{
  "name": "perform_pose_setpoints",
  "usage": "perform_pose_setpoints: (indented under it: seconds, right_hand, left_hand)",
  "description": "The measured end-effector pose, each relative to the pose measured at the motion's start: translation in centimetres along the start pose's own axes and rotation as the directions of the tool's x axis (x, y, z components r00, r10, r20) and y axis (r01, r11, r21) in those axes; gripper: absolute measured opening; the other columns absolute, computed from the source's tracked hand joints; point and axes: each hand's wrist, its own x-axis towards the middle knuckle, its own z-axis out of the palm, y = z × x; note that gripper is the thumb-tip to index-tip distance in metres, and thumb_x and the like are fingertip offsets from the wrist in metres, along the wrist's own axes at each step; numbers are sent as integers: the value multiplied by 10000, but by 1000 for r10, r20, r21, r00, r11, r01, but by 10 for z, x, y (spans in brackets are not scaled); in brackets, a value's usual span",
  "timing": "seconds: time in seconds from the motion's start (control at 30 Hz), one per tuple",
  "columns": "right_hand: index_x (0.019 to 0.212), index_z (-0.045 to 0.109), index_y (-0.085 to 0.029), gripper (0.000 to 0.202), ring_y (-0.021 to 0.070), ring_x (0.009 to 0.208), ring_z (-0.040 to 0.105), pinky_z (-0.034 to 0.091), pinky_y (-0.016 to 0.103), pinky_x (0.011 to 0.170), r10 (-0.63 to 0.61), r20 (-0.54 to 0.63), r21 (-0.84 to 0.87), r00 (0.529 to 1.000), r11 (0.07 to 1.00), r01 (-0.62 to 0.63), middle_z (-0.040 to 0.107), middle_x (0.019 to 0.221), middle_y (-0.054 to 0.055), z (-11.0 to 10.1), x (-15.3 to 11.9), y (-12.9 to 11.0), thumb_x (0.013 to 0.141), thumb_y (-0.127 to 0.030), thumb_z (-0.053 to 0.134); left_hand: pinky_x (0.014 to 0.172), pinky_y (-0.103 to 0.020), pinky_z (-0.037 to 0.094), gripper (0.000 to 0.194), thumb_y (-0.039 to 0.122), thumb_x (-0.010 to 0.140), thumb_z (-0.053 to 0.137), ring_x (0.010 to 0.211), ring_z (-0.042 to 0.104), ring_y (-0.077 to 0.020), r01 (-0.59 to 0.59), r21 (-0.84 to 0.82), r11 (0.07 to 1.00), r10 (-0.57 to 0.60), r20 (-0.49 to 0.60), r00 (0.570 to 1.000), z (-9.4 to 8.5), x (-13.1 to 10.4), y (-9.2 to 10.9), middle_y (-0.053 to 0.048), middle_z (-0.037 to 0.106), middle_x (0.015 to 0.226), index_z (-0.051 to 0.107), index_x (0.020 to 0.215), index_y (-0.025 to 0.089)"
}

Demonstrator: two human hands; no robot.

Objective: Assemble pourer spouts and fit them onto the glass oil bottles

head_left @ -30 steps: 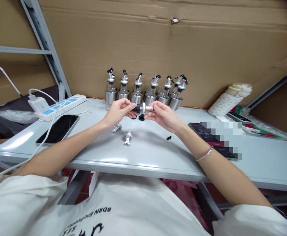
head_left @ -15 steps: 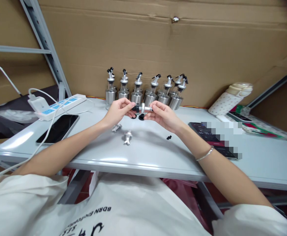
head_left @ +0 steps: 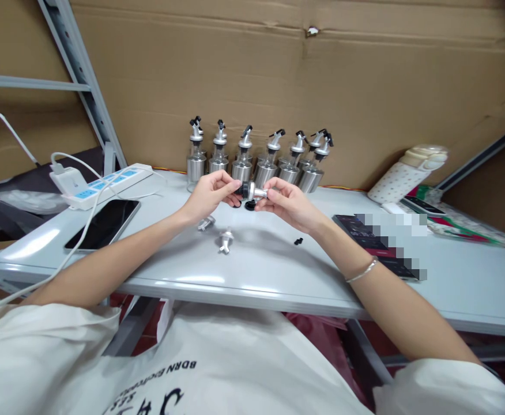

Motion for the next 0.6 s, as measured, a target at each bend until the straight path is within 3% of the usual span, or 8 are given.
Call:
perform_pose_setpoints:
  seconds: [0.6]
  right_hand:
    - [826, 533, -204, 349, 129, 651, 687, 539, 345, 796, -22, 36, -72, 999, 997, 25, 692, 633, -35, -1, 0, 2, 709, -427, 775]
  left_hand:
    - [521, -182, 507, 399, 431, 697, 776, 516, 645, -96, 9, 5, 1000, -9, 10, 1000, -2, 1, -2, -9, 676, 572, 525, 708, 121]
